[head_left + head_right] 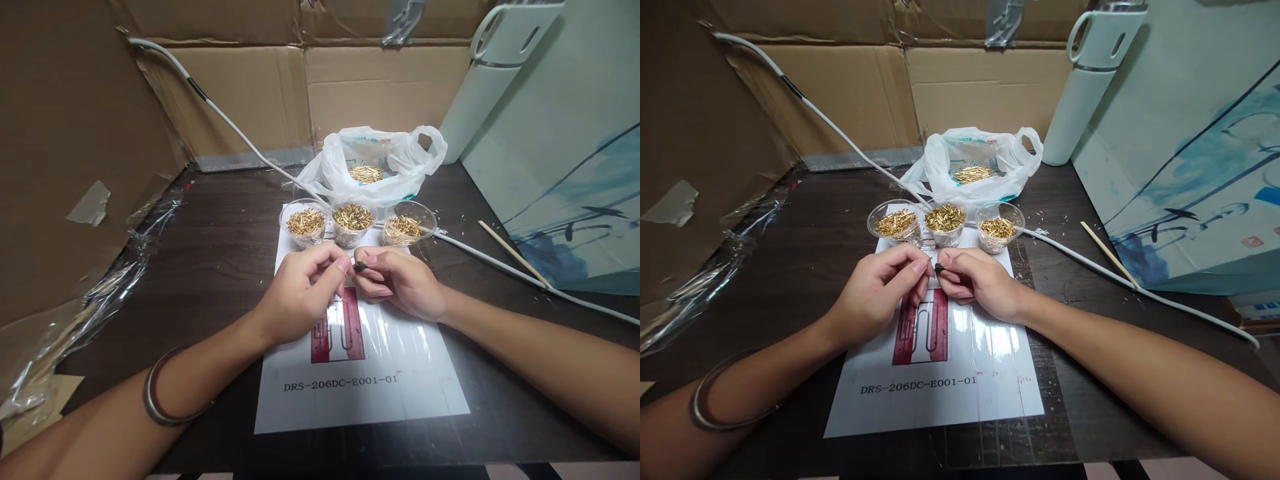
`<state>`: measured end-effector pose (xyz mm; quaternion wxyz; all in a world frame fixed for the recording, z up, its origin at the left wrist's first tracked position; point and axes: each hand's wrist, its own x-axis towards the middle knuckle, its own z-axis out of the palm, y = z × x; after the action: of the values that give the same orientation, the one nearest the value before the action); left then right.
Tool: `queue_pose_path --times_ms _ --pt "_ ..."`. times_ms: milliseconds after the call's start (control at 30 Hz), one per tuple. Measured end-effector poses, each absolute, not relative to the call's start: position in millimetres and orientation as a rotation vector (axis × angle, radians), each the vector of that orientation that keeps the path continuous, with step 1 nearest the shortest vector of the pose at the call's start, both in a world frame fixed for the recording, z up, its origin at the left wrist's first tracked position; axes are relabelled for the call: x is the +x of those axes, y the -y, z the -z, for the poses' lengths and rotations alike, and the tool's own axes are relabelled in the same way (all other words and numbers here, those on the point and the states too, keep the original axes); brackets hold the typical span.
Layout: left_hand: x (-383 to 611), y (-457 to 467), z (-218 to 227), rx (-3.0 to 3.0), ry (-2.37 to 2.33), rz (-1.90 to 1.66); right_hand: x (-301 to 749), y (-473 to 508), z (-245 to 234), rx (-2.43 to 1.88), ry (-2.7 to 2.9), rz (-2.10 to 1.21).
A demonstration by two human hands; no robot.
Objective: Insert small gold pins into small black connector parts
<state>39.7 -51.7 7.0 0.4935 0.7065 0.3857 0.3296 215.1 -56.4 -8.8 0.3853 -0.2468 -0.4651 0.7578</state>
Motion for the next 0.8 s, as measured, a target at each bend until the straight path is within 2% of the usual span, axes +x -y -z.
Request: queue_pose_path --times_ms 233,800 --pt "41.9 51.1 -8.4 1.812 -1.029 -1.007 213.2 55.6 11.2 -0.664 1.115 -1.883" --pt "43.7 54.3 -10.2 1.984 -1.107 -1.024 206.5 59.1 9.0 -0.779 1.028 -1.735"
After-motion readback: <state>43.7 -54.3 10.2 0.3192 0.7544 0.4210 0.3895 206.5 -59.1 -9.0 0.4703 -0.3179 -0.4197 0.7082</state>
